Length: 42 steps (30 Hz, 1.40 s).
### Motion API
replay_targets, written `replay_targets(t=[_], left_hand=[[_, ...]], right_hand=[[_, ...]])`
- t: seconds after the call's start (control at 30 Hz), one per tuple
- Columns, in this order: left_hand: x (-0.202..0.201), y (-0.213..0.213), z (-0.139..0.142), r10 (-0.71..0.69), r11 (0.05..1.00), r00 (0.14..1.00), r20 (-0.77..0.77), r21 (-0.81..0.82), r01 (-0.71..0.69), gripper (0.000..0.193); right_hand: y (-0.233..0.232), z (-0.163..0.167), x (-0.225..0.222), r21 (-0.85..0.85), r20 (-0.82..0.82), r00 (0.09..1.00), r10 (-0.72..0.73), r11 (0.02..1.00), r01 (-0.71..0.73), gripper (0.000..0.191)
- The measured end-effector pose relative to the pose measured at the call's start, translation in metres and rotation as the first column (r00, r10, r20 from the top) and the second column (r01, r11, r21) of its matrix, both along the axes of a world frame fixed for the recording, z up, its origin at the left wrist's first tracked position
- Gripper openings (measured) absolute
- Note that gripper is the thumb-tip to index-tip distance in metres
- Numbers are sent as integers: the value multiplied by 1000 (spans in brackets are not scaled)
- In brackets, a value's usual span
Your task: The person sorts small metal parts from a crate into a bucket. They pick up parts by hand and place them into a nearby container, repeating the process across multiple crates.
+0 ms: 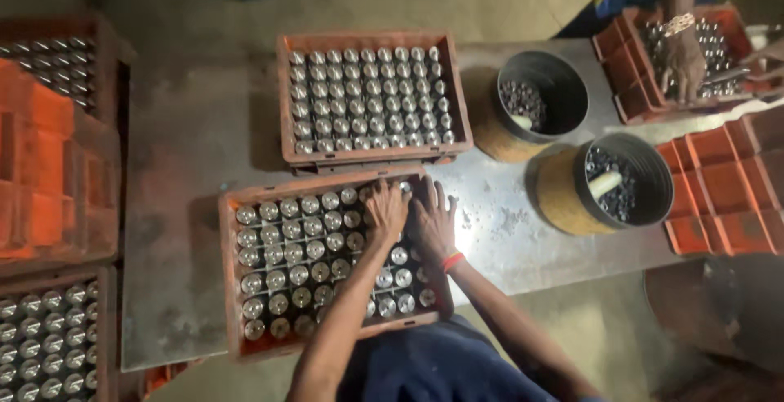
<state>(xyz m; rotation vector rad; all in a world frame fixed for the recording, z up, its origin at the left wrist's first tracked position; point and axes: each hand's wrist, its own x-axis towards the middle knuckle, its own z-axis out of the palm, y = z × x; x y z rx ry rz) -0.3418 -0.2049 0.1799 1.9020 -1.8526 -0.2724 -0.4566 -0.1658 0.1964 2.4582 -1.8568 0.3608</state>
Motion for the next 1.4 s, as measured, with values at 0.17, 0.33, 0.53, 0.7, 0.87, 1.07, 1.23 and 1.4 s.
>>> replay_targets(t=[0.17, 0.33, 0.53, 0.7, 0.87, 1.07, 1.23, 1.4], left_hand=[[-10, -4, -7, -2, 997, 988, 154, -72, 13, 19], [1, -9, 4, -160, 987, 964, 211, 5, 163, 39], [36, -3, 20, -261, 944, 836, -483, -309, 116, 36], [22, 2, 6, 293, 950, 233, -927, 309, 34, 53], [28, 29, -17, 98, 942, 701, -706, 293, 163, 45], [37, 41, -25, -258, 965, 680, -686, -210, 154, 32], [61, 81, -24, 102, 995, 559, -823, 87, -52, 28], [100, 165, -23, 181, 957, 697, -694, -40, -288, 22]], right_hand=[[3, 1, 7, 9, -30, 998, -46, 999, 46, 42], [-7, 6, 1, 72, 35, 999, -2, 997, -1, 30], [-7, 28, -56, -10, 653, 753, 83, 995, -100, 38], [44, 19, -30, 434, 806, 505, -308, 888, -151, 43], [67, -5, 10, 234, 638, 756, -145, 972, -11, 58], [65, -15, 8, 106, 539, 842, -6, 993, -60, 85], [80, -15, -8, 126, 506, 862, -34, 991, -35, 66], [72, -8, -13, 141, 372, 926, 69, 982, -129, 76]])
